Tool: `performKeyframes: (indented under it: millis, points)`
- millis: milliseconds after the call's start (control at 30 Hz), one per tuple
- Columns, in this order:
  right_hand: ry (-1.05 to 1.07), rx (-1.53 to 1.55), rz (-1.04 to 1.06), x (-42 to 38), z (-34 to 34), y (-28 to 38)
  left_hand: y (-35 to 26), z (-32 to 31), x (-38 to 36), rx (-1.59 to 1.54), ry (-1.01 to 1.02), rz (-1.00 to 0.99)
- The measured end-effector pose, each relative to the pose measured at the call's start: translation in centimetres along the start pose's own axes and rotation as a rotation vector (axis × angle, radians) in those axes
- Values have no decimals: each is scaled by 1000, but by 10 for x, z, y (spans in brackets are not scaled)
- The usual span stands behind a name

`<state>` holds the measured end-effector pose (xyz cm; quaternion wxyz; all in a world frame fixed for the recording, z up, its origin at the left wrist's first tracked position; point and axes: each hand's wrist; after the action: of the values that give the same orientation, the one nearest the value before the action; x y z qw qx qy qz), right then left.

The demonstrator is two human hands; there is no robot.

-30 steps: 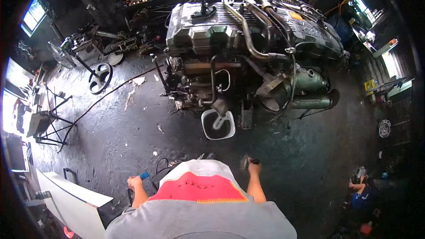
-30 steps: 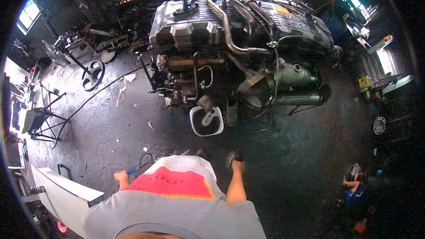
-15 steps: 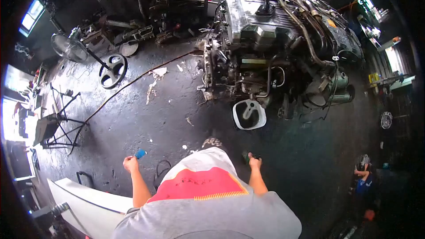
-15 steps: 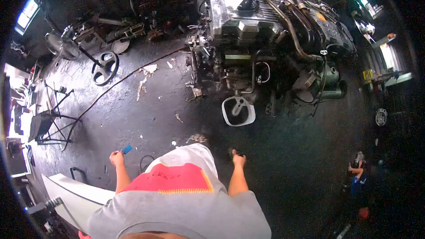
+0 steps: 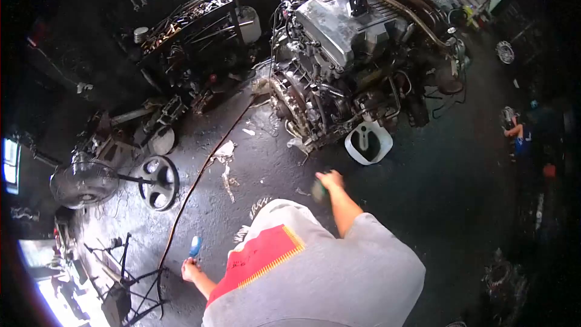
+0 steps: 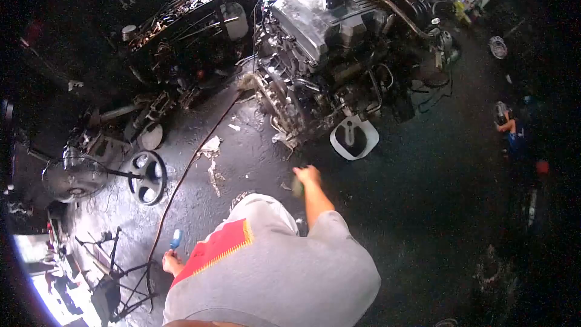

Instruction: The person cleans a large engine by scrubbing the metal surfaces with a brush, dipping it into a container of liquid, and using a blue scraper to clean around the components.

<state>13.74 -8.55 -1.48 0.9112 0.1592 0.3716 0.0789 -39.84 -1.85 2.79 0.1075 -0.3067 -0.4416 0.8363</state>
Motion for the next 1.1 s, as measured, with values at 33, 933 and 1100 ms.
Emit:
performKeyframes:
  millis: [33, 933, 1100]
  points:
    - [-31, 36, 56, -9, -10, 30, -9, -6, 19, -48, -3, 25]
    - [-985, 820, -786, -363, -413, -101, -123, -140, 416, 1079, 697, -616]
    - [-967, 1033, -994, -407, -503, -145, -182, -111, 344, 1171, 840, -1090]
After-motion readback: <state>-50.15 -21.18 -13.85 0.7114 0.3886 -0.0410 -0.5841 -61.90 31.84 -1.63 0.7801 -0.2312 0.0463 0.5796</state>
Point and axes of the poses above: each hand's wrist, its own x-axis towards the middle knuckle, its own z-axis out of the back of the hand, y = z × x, and after that the axes turned 4 degrees about x, right-handed
